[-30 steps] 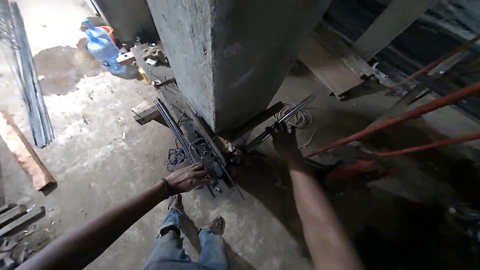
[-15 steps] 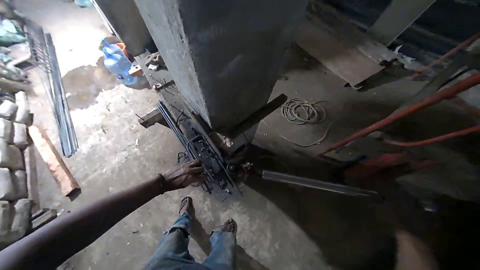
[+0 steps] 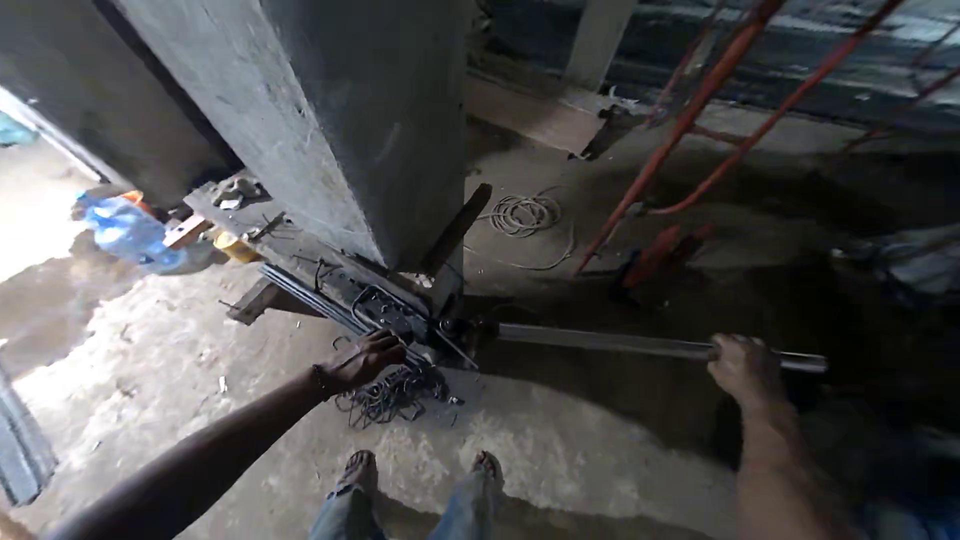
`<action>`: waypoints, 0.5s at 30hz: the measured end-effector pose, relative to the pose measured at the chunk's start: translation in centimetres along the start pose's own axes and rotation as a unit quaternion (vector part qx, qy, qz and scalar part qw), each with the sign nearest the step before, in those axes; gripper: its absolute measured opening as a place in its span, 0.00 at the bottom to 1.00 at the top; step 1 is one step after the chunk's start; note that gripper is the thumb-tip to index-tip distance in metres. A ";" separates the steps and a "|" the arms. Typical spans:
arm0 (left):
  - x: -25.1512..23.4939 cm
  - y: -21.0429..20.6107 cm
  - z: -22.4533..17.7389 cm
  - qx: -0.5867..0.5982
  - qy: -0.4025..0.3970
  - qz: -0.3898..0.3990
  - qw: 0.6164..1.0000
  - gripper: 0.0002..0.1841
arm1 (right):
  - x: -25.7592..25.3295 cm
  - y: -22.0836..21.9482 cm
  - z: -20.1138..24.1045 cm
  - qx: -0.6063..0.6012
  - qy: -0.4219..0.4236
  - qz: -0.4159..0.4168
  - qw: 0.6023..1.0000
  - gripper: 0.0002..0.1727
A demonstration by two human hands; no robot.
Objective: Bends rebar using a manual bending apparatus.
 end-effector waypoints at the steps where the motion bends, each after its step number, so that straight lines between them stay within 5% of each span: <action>1: 0.0 0.0 0.1 0.007 -0.015 0.000 1.000 0.12 | 1.4 -0.1 -0.9 -0.003 -0.016 -0.004 1.000 0.14; 4: -0.1 0.2 0.3 0.025 -0.068 -0.029 0.997 0.13 | 8.6 -0.4 -3.8 -0.009 -0.082 -0.011 0.997 0.15; 8: -0.1 0.4 1.1 0.112 -0.015 -0.005 0.994 0.16 | 21.0 -2.2 -7.4 -0.017 -0.181 -0.016 0.983 0.19; 15: -0.4 1.6 1.7 0.157 0.031 -0.001 0.987 0.26 | 41.9 -5.3 -6.1 -0.070 -0.334 -0.084 0.936 0.21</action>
Point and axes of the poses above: each hand's wrist, its own x-axis away from the middle knuckle, its own y-axis out of the back of the hand, z = x × y, the point moved 10 cm from there along -x, towards the middle knuckle, and after that the axes turned 12 degrees about -y, right-handed, at the moved point
